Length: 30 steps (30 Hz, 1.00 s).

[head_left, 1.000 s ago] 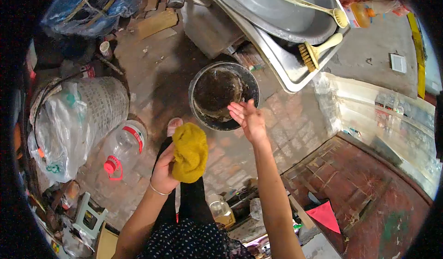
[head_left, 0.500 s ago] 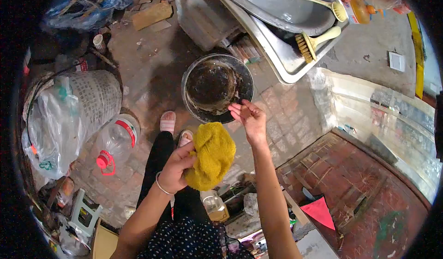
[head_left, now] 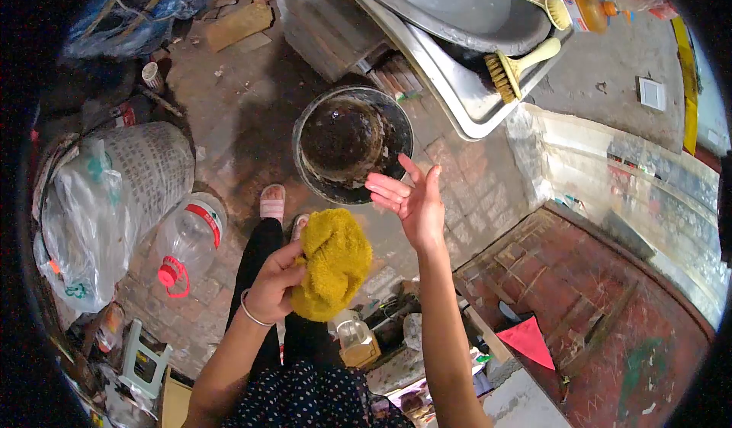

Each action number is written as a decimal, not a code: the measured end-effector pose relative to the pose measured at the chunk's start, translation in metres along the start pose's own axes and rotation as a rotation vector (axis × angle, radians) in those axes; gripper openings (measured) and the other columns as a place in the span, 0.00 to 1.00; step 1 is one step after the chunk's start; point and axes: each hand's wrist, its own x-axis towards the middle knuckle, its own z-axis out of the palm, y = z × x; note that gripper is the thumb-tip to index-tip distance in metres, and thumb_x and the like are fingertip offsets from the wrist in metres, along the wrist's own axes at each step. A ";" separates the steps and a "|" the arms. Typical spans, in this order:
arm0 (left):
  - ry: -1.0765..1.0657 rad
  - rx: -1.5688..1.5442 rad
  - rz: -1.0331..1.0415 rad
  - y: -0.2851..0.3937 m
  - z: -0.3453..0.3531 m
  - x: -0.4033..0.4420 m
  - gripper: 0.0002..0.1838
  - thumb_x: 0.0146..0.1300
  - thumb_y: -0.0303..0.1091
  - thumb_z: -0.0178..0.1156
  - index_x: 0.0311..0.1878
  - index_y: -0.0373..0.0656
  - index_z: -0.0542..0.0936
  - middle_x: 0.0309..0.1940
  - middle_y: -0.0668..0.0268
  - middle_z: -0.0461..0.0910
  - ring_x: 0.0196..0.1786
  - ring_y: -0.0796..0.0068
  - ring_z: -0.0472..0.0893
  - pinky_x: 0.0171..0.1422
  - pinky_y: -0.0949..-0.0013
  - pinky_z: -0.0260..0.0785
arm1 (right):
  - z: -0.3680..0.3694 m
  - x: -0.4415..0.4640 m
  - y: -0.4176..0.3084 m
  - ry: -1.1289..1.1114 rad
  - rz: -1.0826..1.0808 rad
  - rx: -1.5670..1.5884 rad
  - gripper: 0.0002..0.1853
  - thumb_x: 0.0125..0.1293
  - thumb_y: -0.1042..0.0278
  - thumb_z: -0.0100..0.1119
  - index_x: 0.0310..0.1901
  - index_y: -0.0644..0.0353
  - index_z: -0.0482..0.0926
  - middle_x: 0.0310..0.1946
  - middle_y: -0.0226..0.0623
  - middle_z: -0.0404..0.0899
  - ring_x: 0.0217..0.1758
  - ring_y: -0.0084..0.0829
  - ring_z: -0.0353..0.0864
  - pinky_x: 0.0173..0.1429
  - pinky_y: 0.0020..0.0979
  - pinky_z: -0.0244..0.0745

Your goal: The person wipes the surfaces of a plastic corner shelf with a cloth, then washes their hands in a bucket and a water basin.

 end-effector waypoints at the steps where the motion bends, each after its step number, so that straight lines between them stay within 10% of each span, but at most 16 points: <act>1: 0.021 -0.006 0.009 0.001 -0.002 0.000 0.28 0.60 0.29 0.54 0.63 0.32 0.59 0.57 0.61 0.68 0.59 0.70 0.69 0.64 0.68 0.59 | 0.003 -0.004 -0.003 -0.044 -0.021 0.017 0.44 0.62 0.30 0.23 0.65 0.64 0.48 0.45 0.60 0.74 0.48 0.47 0.77 0.51 0.39 0.73; 15: 0.057 -0.017 0.010 0.021 -0.009 -0.001 0.32 0.58 0.32 0.57 0.63 0.31 0.59 0.58 0.60 0.68 0.59 0.68 0.70 0.64 0.66 0.59 | 0.040 -0.051 -0.029 -0.046 -0.302 -0.274 0.37 0.67 0.40 0.29 0.65 0.67 0.48 0.22 0.47 0.78 0.28 0.39 0.79 0.37 0.32 0.73; 23: 0.043 -0.026 0.031 0.025 -0.016 -0.001 0.33 0.57 0.32 0.57 0.63 0.31 0.58 0.58 0.60 0.68 0.59 0.68 0.70 0.64 0.66 0.59 | 0.042 -0.055 -0.028 -0.037 -0.342 -0.120 0.32 0.51 0.83 0.45 0.63 0.65 0.56 0.14 0.26 0.67 0.17 0.19 0.65 0.28 0.19 0.64; 30: 0.072 -0.037 0.019 0.031 -0.020 -0.004 0.32 0.58 0.31 0.56 0.64 0.32 0.57 0.58 0.60 0.68 0.59 0.68 0.69 0.64 0.65 0.59 | 0.039 -0.044 -0.020 0.017 -0.417 -0.115 0.35 0.46 0.84 0.51 0.61 0.65 0.57 0.17 0.23 0.66 0.22 0.17 0.65 0.30 0.20 0.62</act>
